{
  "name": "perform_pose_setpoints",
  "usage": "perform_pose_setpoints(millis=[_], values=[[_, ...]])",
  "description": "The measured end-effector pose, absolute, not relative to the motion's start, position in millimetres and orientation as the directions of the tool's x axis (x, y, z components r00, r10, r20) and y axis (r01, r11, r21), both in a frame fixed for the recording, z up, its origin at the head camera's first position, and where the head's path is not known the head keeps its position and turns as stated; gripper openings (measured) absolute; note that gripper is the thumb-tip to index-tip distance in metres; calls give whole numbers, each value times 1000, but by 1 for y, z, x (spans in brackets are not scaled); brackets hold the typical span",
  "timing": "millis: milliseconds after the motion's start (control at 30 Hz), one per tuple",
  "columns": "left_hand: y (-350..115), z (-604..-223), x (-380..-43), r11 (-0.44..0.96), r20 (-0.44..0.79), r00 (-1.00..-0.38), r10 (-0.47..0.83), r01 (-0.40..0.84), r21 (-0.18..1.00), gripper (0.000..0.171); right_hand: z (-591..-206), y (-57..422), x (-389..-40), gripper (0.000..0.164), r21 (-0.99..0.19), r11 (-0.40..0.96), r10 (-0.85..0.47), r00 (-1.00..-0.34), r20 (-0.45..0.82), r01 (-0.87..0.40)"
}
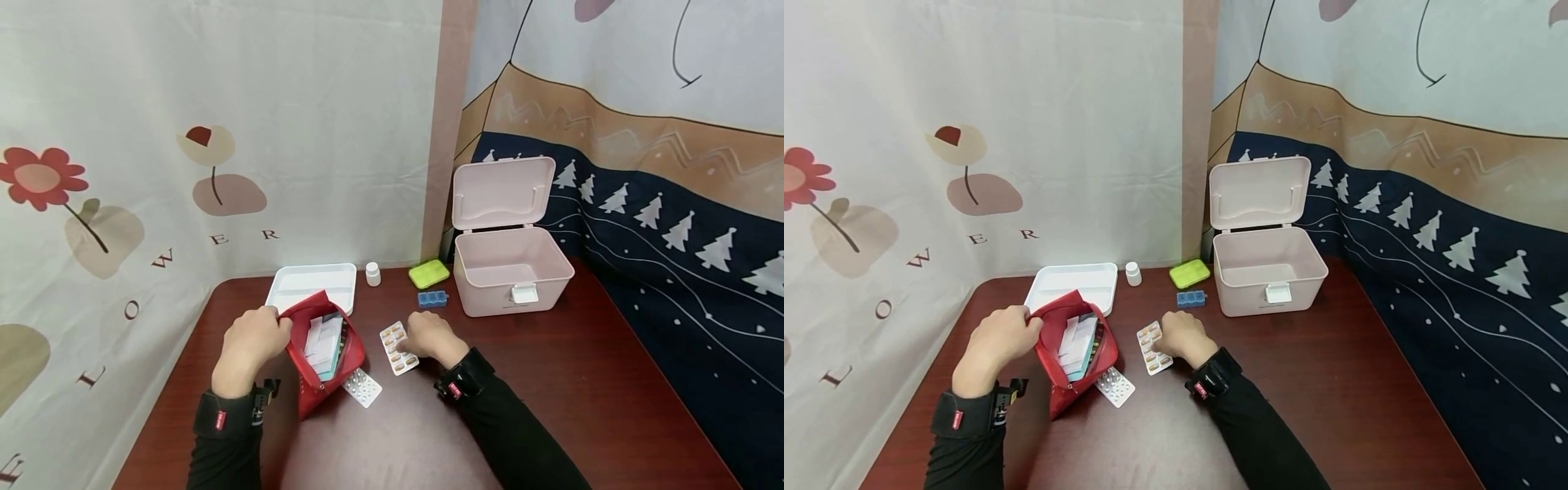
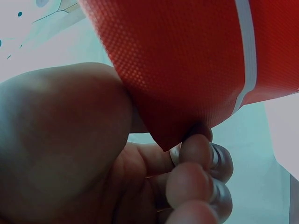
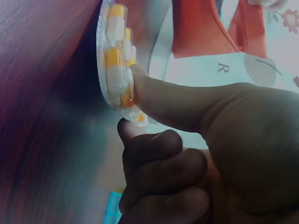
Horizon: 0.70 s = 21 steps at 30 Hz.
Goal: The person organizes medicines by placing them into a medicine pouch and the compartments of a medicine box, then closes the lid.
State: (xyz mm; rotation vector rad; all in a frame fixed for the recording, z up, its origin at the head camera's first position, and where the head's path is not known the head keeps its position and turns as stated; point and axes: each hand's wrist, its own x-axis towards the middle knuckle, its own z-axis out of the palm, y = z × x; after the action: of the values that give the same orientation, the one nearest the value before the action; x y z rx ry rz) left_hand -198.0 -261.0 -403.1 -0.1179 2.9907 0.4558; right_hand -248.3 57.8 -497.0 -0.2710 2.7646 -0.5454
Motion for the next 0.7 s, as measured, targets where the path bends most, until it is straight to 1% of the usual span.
perform_pose_setpoints(millis=[100,200,333,500,700], values=[[-260,-403,-198,952,-123,-991,-58,-92,290,39,-498,64,-251,44,-476,869,-289,-922,-259,-139],[-260,-404,-199,953,-124,-991,-58,-92,288,40,-498,70,-254,43,-551,817,-340,-913,-226,-167],[-260,-404,-199,953,-123,-991,-57,-91,288,39,-495,75,-256,32,-593,784,-361,-913,-193,-184],[-261,-404,-199,954,-126,-990,-60,-94,286,41,-489,76,-258,22,-655,740,-357,-915,-187,-155],[-261,-404,-199,954,-130,-989,-65,-100,284,43,-485,71,-258,17,-716,687,-345,-922,-177,-119]])
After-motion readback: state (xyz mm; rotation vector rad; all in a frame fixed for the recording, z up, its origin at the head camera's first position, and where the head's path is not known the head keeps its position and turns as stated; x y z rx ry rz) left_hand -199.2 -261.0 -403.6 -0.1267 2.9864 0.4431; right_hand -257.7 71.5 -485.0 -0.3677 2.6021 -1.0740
